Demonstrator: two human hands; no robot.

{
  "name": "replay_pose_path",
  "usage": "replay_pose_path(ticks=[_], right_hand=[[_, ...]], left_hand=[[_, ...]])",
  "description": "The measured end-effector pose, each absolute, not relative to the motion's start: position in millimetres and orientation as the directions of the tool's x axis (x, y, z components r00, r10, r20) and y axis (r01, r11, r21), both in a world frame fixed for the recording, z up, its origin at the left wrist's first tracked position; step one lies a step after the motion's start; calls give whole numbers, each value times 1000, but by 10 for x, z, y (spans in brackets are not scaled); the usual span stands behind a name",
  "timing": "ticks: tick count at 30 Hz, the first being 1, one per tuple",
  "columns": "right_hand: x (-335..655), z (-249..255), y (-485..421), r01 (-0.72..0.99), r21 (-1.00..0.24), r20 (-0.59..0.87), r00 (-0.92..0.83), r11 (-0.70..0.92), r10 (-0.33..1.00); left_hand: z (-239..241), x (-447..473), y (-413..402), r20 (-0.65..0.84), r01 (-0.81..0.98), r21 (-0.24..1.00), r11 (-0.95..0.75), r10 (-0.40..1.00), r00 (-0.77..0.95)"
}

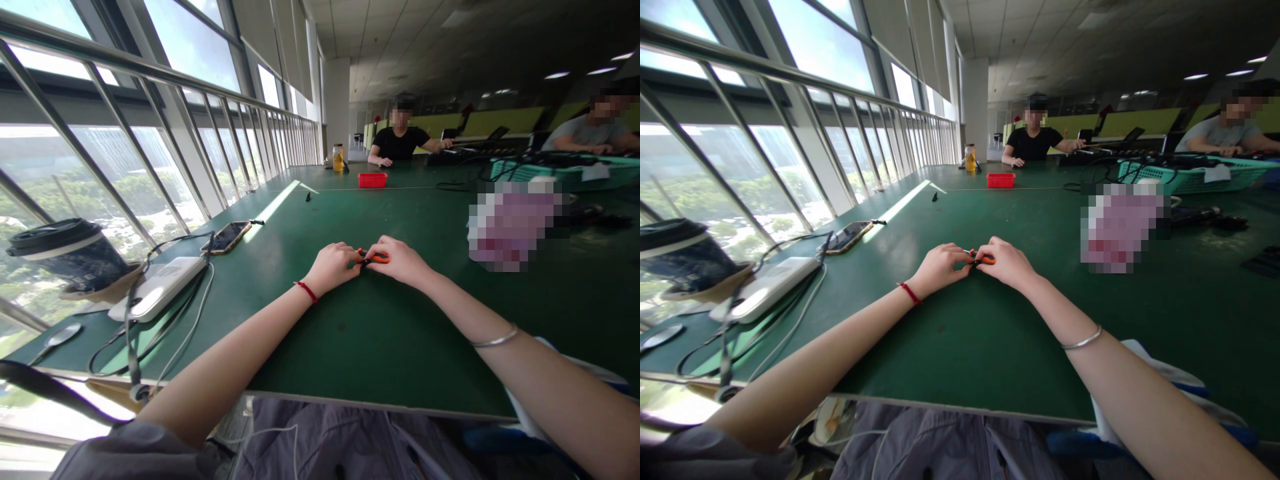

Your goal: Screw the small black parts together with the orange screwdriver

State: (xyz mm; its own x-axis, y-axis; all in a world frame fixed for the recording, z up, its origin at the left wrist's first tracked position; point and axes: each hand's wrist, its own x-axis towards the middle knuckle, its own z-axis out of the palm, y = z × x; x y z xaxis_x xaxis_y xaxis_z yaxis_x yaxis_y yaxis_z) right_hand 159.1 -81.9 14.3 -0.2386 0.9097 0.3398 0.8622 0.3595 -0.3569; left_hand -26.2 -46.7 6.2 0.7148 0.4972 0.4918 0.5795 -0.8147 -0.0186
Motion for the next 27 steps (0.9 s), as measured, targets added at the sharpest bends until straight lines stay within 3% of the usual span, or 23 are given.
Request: replay_pose_path(ticks=[5, 18, 27], right_hand=[[1591, 134, -816, 869, -333, 351, -247, 367, 903], [1600, 124, -805, 864, -327, 349, -266, 383, 898], [1603, 124, -815, 855, -311, 371, -293, 415, 881]], left_hand=[[54, -245, -483, 491, 594, -92, -799, 482, 725], [75, -259, -481, 476, 574, -103, -812, 467, 746], [77, -267, -481, 448, 545, -203, -813, 418, 790]])
